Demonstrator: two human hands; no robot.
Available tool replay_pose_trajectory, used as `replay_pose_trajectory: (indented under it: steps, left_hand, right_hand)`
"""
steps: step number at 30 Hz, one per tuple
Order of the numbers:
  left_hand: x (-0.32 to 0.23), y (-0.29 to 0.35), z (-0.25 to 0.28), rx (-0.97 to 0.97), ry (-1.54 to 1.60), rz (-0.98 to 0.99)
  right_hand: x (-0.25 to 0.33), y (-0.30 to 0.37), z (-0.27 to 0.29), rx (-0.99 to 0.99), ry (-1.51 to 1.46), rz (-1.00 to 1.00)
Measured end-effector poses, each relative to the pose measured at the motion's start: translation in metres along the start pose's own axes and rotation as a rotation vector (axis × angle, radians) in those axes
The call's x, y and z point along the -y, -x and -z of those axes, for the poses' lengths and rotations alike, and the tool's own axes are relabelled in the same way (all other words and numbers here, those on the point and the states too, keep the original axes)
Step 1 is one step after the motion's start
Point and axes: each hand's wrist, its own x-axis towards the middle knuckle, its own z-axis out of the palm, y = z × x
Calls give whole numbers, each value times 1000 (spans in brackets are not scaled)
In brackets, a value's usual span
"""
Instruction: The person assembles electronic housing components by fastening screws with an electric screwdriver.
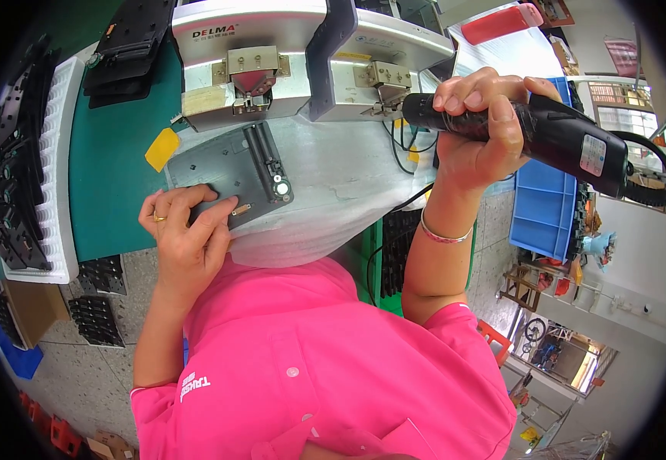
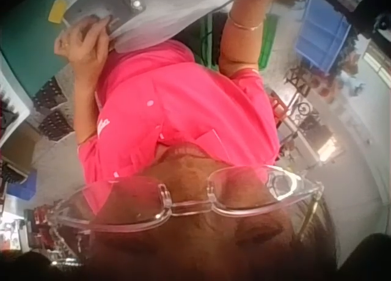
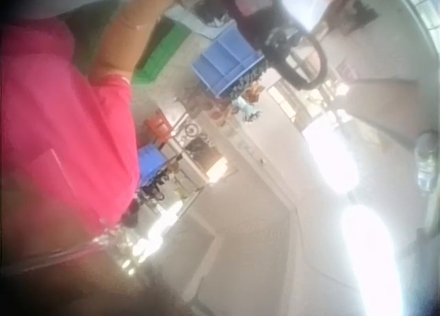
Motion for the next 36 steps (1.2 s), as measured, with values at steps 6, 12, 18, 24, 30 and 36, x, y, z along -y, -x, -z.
replay_pose_trajectory:
  steps: [6,12,18,24,30,36]
  left_hand:
    - [1,1,1,9,-3,2]
    - [1,0,0,0,0,5]
    - [2,1,-1,-3,1,7]
    - [3,1,0,-4,-2,10]
    - [-6,-5,3,-15,37,23]
    - [-21,-29,-7,-30,192,51]
  right_hand:
    - [1,0,0,13,-9,49]
    - [-1,0,0,3,10,12]
    - [2,-1,2,49,-7,-5]
    - [3,-1,-2,3,5,37]
    - [18,8,-9,81,-207,-50]
    - [21,32,-45,91,-399,-201]
